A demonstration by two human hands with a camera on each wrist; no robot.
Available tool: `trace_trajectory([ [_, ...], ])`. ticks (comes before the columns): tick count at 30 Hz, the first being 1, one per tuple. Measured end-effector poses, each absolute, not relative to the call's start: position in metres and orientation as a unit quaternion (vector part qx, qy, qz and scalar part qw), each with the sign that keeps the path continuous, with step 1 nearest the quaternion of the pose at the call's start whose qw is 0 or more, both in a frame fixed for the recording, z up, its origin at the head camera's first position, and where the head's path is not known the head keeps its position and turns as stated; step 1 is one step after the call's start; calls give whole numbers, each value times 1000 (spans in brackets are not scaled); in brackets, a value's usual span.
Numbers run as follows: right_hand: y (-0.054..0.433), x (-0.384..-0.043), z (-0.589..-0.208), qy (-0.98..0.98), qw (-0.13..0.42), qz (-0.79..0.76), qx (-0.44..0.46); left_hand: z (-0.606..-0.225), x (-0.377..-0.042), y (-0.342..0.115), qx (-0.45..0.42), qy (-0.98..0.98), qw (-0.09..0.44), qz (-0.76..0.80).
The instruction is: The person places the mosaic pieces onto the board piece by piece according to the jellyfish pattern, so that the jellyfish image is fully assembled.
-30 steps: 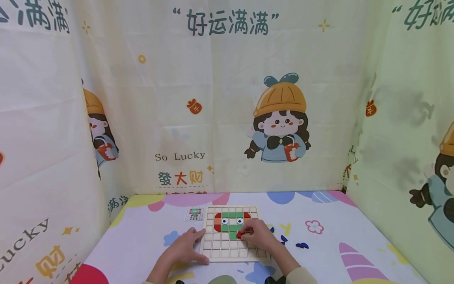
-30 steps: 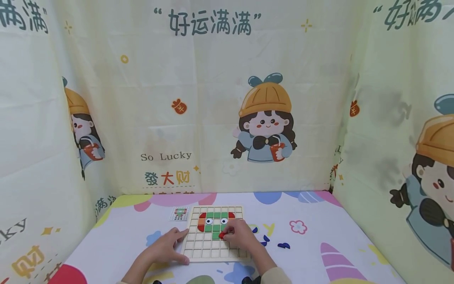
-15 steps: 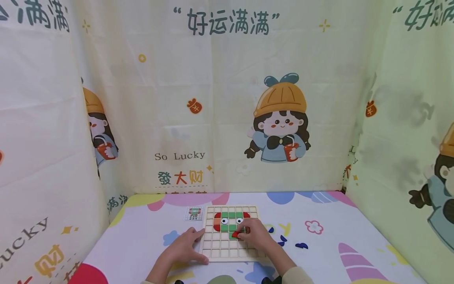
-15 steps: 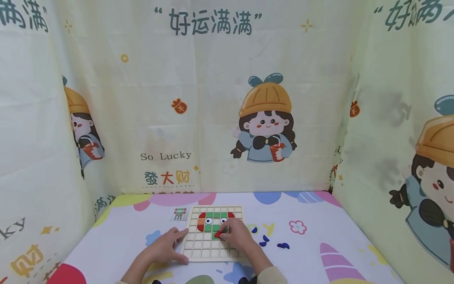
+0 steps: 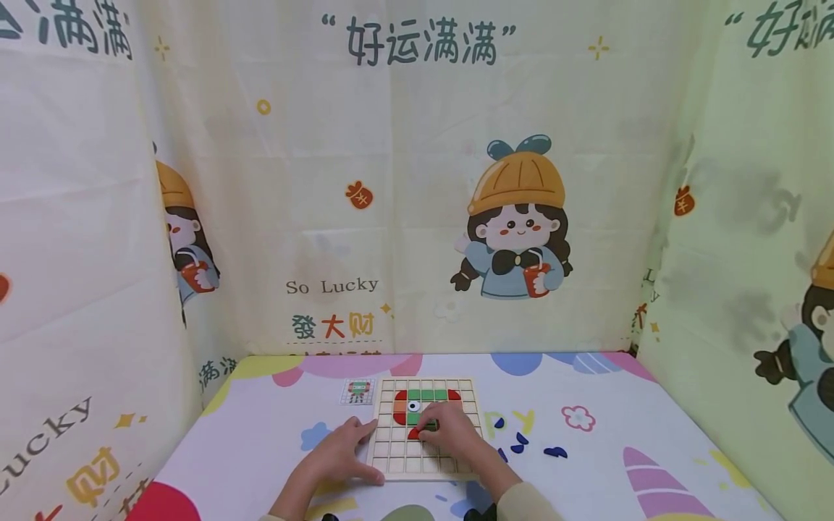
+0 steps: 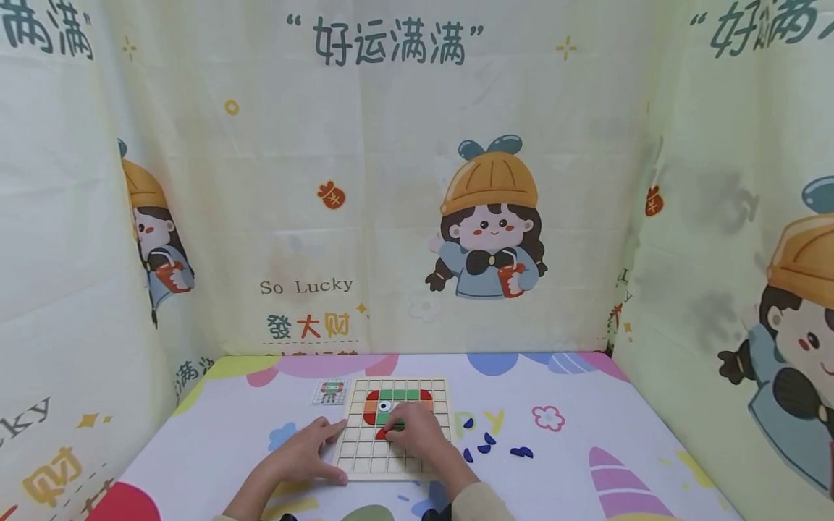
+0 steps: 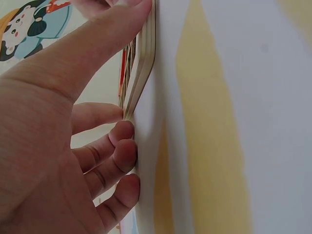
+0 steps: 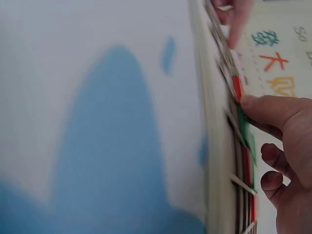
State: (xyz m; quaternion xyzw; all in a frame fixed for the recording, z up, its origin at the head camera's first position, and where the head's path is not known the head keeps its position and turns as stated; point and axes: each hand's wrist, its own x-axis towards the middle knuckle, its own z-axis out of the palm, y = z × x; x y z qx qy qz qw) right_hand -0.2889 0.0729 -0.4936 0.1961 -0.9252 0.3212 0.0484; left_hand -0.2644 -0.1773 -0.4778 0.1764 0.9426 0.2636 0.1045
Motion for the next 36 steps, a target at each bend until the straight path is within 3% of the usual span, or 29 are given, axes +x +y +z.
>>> trace_trajectory([
  [13,71,-284,-489,-918,40,340,199,-481,-265,-177,173,939,119,272],
  [18,88,-283,-486,-915,64,348,197,-479,-266,-177,169,940,115,273],
  [36,159,-271,-485,-914,103,391,26,-477,-266,-177,168,943,110,267],
])
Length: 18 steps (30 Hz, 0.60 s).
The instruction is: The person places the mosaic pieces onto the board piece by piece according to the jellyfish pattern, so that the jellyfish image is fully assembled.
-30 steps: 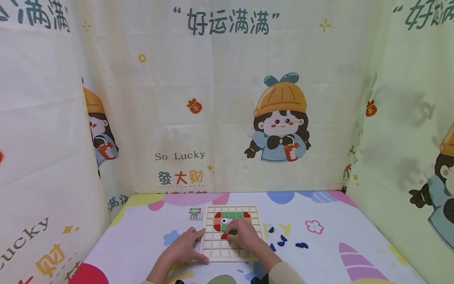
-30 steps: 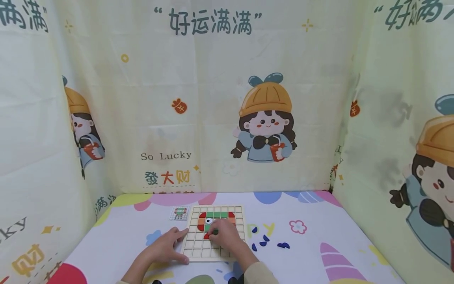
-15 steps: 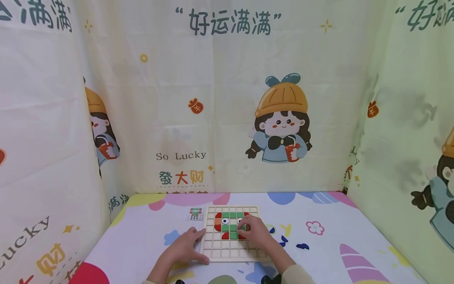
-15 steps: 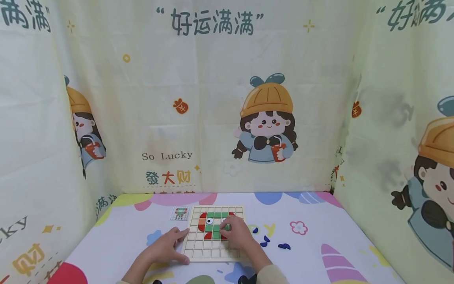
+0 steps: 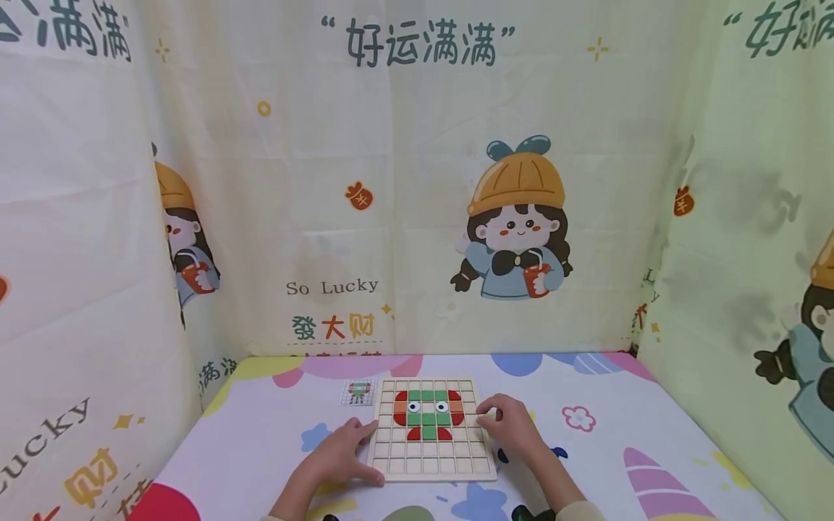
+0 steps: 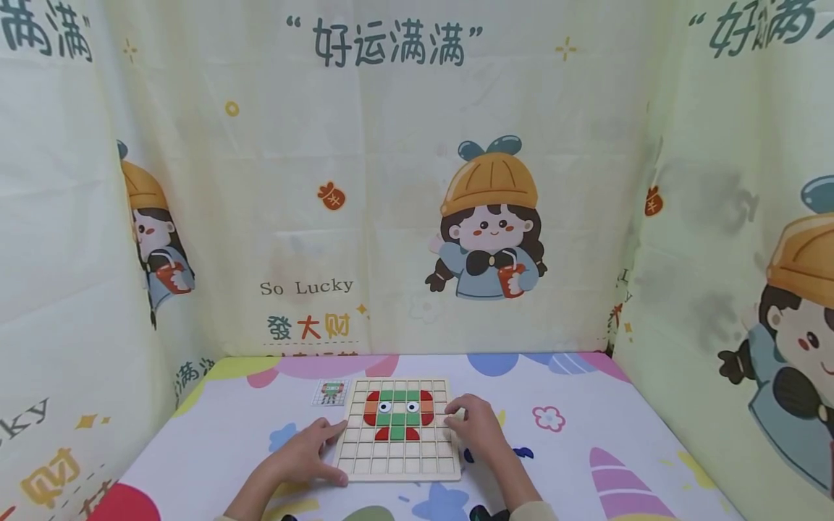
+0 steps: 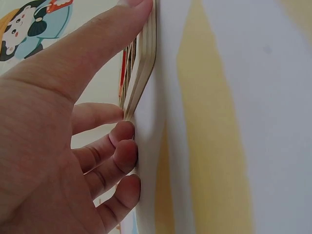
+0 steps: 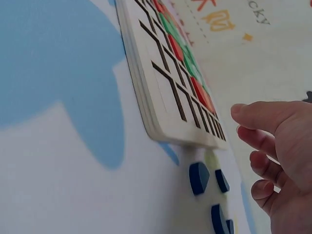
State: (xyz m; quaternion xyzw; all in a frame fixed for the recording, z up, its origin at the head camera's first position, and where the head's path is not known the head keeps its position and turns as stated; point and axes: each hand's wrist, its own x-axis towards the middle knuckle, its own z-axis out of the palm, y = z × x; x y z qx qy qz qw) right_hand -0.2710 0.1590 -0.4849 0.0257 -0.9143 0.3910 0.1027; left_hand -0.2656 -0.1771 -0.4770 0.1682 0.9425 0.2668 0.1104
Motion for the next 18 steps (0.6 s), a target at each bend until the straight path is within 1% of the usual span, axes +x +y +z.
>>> trace_trajectory([
  [5,172,-266,-490,-913,127,388,6,-478,-266,-176,169,943,111,265],
  [11,180,-262,-490,-913,123,388,-16,-476,-265,-176,169,944,111,262],
  [18,184,-264,-490,-921,110,373,-17,-474,-265,-177,165,943,113,264],
])
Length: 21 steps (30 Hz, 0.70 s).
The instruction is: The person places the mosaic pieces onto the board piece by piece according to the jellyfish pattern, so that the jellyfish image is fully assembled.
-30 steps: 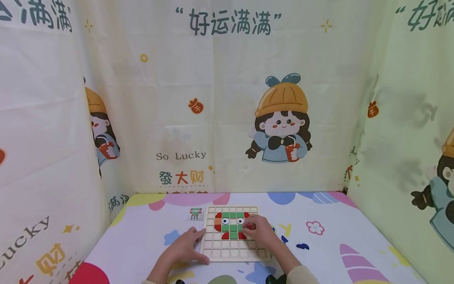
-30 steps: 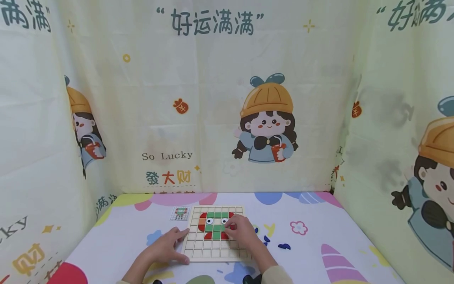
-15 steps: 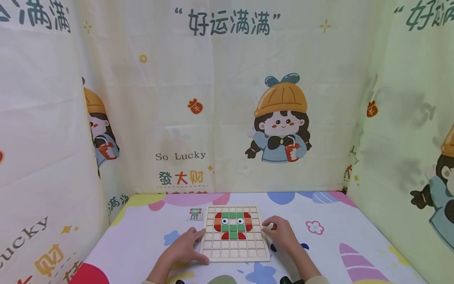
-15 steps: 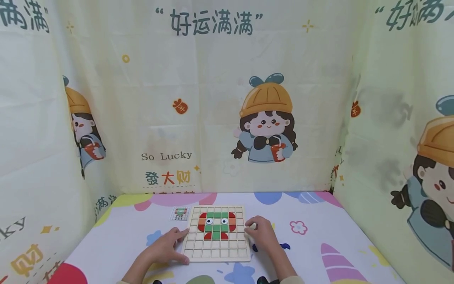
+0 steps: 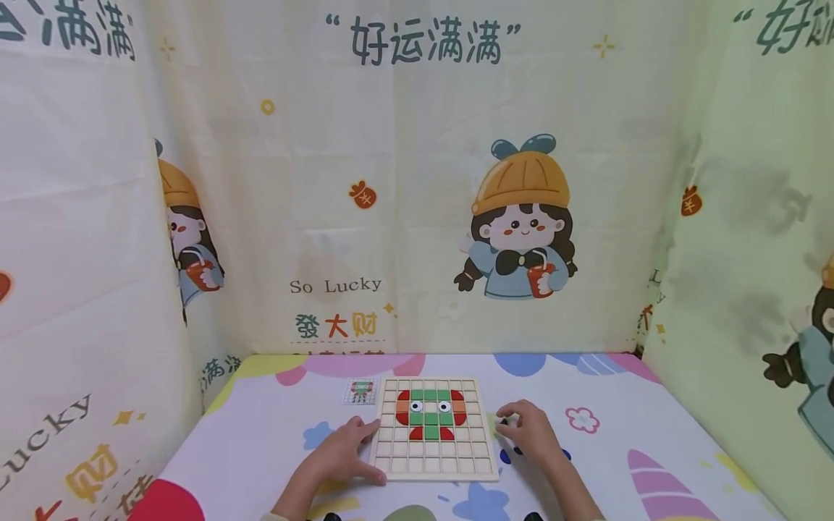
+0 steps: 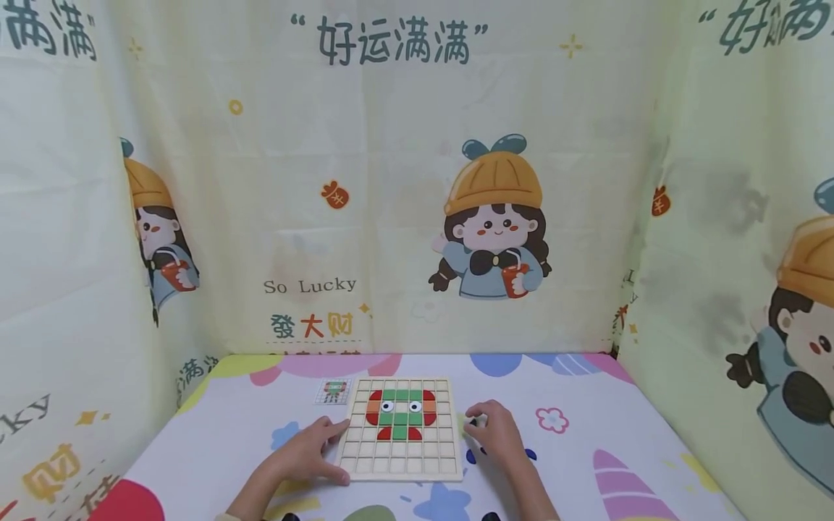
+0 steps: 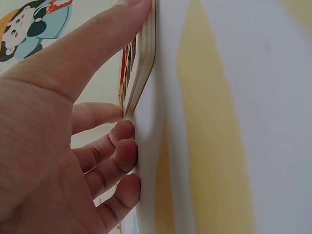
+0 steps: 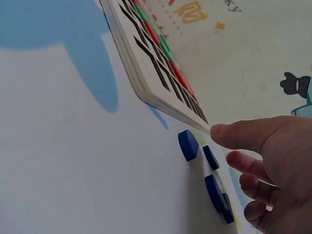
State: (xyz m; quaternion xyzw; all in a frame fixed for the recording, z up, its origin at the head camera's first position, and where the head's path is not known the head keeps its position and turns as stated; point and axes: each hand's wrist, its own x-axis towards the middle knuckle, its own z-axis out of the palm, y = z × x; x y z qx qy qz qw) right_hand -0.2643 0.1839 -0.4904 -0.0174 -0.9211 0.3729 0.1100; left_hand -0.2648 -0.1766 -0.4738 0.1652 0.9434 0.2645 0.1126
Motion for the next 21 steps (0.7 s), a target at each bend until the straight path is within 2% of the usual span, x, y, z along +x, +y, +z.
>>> trace_trajectory([
  [21,179,-263,-497,-929,117,351,2,-472,-263,-174,163,944,117,263],
])
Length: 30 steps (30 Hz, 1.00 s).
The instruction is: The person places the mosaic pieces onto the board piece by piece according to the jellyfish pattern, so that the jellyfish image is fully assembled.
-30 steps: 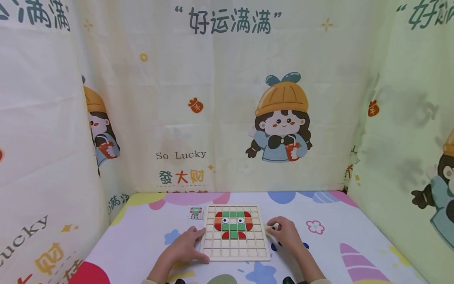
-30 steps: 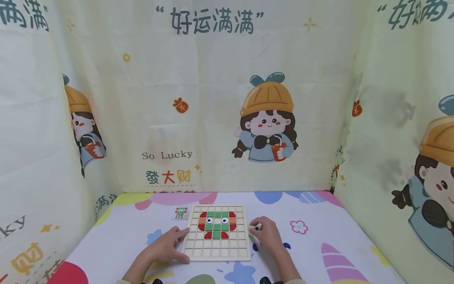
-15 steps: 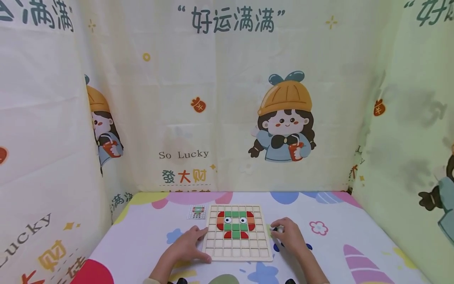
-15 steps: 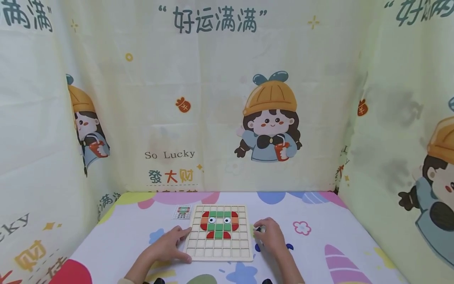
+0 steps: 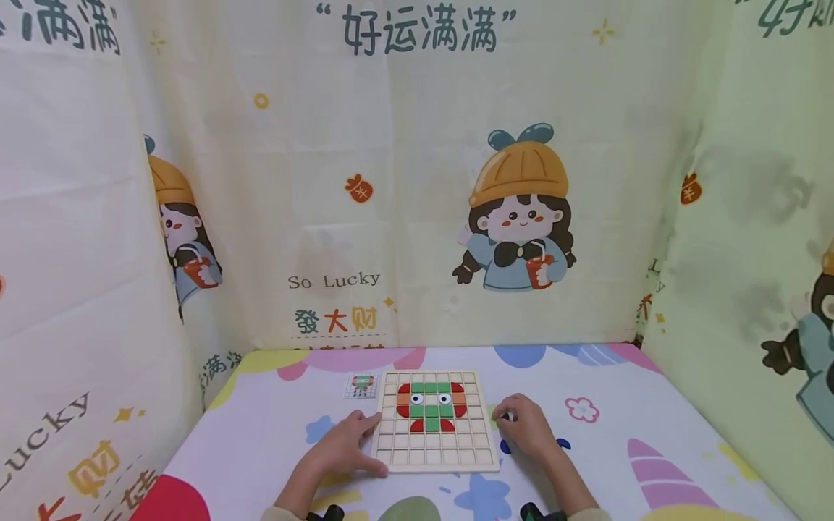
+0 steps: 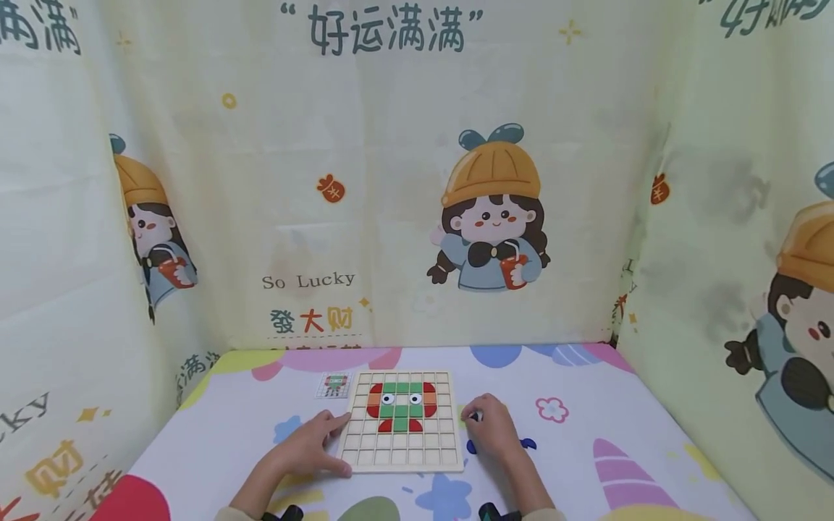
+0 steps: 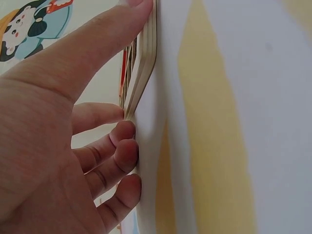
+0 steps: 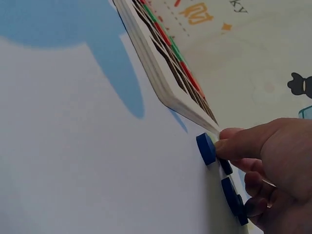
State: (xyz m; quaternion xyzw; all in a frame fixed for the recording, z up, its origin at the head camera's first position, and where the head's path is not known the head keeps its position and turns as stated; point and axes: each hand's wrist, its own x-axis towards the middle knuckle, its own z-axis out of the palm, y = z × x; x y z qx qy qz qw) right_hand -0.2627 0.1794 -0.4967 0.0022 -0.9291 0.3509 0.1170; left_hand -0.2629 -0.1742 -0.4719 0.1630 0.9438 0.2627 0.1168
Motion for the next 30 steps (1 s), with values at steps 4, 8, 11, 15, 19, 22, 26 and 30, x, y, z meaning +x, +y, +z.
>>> trace_trajectory([
  [4,184,-262,-494,-935,119,334,8,-471,-261,-174,161,943,116,266],
  [8,191,-261,-493,-935,108,337,-11,-471,-262,-174,162,942,116,268],
  [11,193,-261,-493,-930,96,353,-31,-471,-262,-174,163,943,115,268],
  [15,191,-262,-495,-930,97,353,-37,-471,-262,-175,167,943,111,265],
  [19,187,-263,-495,-932,108,344,-40,-472,-262,-175,171,943,109,263],
  [22,185,-263,-495,-933,112,341,-33,-471,-262,-175,168,943,111,265],
  [26,185,-264,-495,-935,108,337,-17,-470,-261,-174,165,942,112,269],
  [30,187,-264,-494,-935,103,339,-12,-468,-262,-174,166,942,112,268],
])
